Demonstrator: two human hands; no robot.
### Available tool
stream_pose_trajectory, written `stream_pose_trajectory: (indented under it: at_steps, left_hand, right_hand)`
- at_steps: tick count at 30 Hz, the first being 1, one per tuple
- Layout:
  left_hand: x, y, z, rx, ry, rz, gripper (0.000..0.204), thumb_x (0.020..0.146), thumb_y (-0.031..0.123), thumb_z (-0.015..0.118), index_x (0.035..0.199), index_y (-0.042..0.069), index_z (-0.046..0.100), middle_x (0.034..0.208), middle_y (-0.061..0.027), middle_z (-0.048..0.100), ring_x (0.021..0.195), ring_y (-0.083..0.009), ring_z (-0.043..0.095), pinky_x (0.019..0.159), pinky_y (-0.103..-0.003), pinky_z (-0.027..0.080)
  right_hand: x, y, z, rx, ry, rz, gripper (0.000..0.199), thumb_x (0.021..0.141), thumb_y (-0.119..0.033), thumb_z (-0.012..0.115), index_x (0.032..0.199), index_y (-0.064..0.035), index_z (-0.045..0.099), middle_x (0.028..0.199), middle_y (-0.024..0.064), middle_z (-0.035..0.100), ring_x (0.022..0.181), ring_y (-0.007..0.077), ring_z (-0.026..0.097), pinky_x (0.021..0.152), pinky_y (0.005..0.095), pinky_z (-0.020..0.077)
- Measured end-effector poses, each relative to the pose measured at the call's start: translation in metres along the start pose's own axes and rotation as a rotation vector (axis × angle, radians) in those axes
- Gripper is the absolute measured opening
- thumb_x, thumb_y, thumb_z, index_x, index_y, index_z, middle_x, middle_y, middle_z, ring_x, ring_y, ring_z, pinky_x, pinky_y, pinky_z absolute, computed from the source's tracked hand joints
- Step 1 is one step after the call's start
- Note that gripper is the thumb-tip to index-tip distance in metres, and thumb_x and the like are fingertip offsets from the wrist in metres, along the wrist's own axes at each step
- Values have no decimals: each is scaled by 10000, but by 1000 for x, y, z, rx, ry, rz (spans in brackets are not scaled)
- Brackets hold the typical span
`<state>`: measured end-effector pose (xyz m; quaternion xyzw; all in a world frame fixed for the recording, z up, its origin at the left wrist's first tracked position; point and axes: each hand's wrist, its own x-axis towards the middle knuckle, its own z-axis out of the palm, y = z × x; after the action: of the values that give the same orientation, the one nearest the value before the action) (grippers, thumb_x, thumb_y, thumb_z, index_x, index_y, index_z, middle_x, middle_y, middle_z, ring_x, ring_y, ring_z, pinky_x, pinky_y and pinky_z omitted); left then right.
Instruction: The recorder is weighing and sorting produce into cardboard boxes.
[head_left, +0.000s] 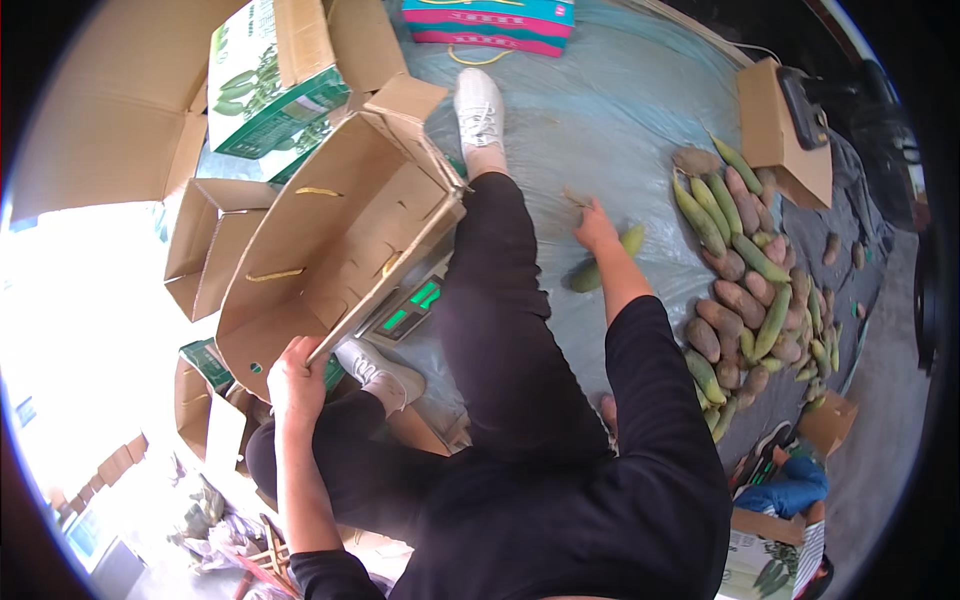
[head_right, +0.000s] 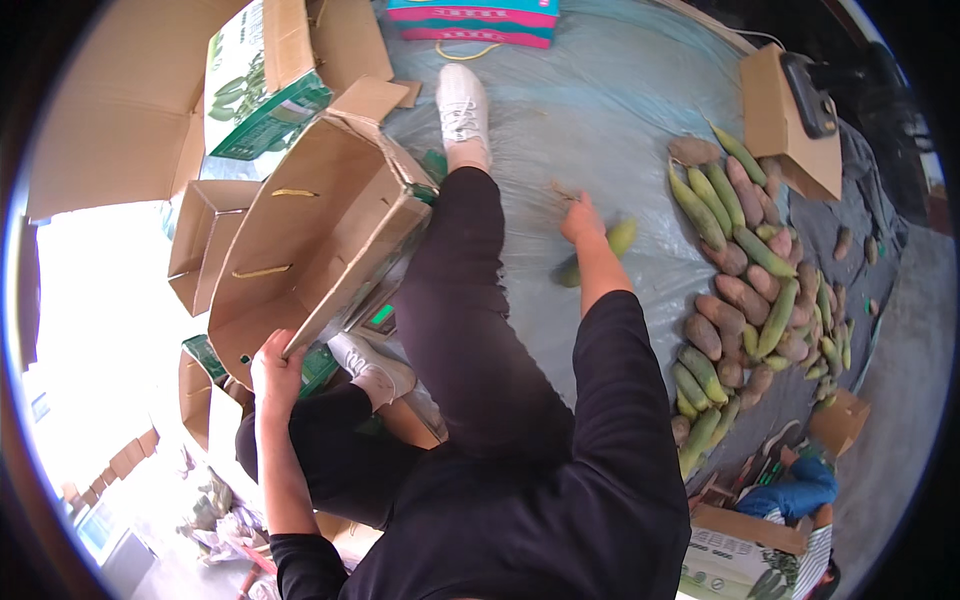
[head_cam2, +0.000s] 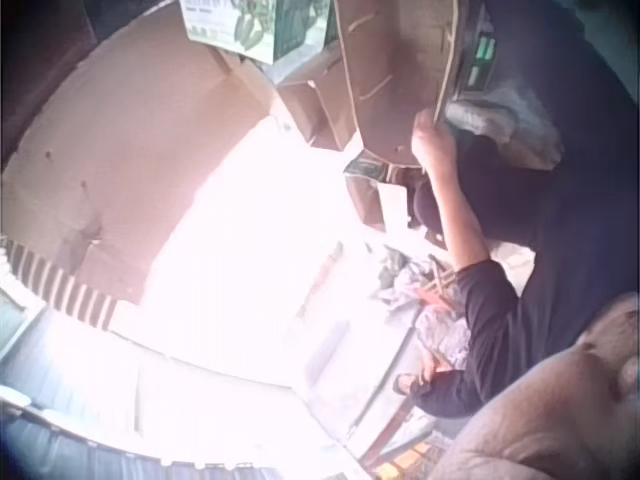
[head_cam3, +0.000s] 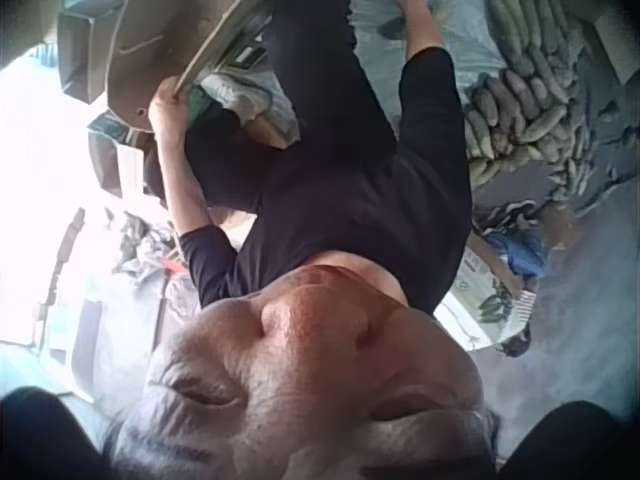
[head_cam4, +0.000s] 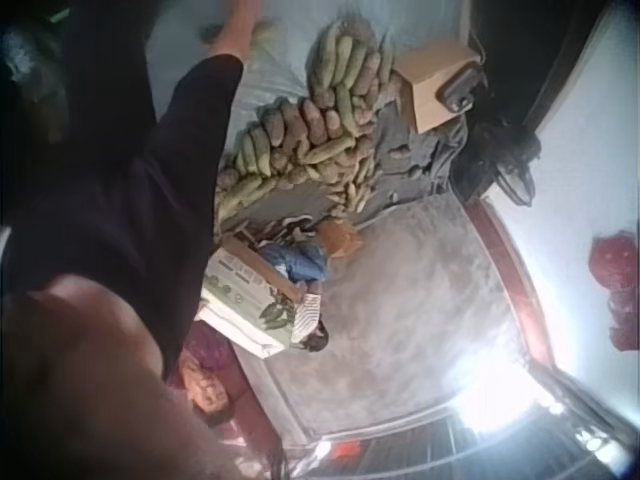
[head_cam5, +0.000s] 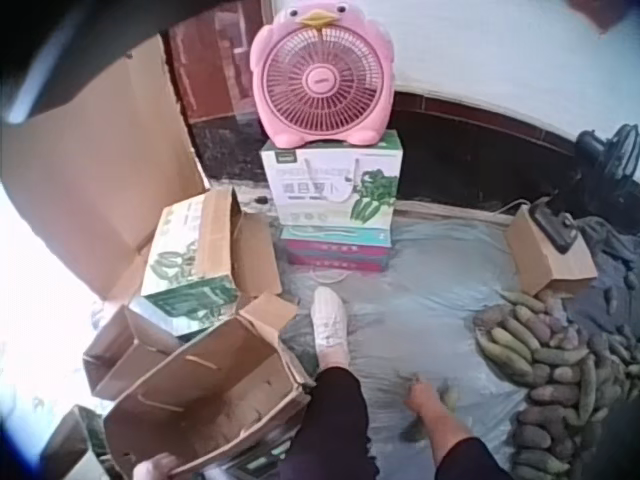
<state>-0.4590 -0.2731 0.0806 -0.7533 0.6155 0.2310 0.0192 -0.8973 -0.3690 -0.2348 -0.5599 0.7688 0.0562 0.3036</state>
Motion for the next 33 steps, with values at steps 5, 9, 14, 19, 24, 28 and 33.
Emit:
stream_pose_trajectory:
  at_steps: [5,9,14,19,24,28,33]
  left_hand:
    - [3,1,1,-37,29,35,118,787,73,596,895,63,643,826,-107,609,790,-311,606,699,-369,475]
    - [13,11,9,-54,18,98,119,790,81,582,891,65,642,830,-105,611,806,-315,606,704,-375,475]
    - [-4,-9,2,-5,81,71,149,770,80,621,918,58,634,845,-123,613,821,-324,610,724,-380,475]
    - [-8,-1,-1,-169,72,168,274,755,108,642,1026,66,633,1012,-106,606,987,-294,570,841,-369,453]
    - [-7,13,-13,-447,189,319,378,764,128,668,1125,40,599,1078,-119,600,1043,-266,557,904,-347,423]
    - [-4,62,-31,-724,48,271,373,801,150,663,1144,23,586,952,-68,615,911,-175,576,849,-287,432]
    - [-6,98,-42,-1202,-71,292,352,863,165,627,1175,9,580,839,29,549,760,-58,482,720,-210,414]
  right_hand:
    - [17,9,17,-21,23,-42,465,755,-135,595,1196,-10,516,1332,183,419,1118,324,522,943,401,435]
    - [28,56,4,266,9,107,554,762,-155,662,1255,11,473,1095,172,594,885,242,631,768,342,491]
    - [-39,-23,-40,910,-70,114,479,845,-144,589,1291,-19,467,979,89,630,769,155,622,671,289,467]
    - [-102,-43,-113,1028,-34,-71,462,865,-140,564,1305,-37,466,1054,60,618,807,135,603,710,276,456]
    - [-157,-81,-181,1121,26,-431,457,865,-142,566,1302,-37,480,1261,56,514,836,117,594,739,276,449]
    - [-202,-127,-221,1118,-7,-583,442,873,-111,550,1301,-27,480,1346,64,428,823,112,597,755,278,461]
    - [-249,-205,-222,1093,-313,-885,424,849,1,530,1272,-2,499,1336,89,415,786,122,606,758,262,487]
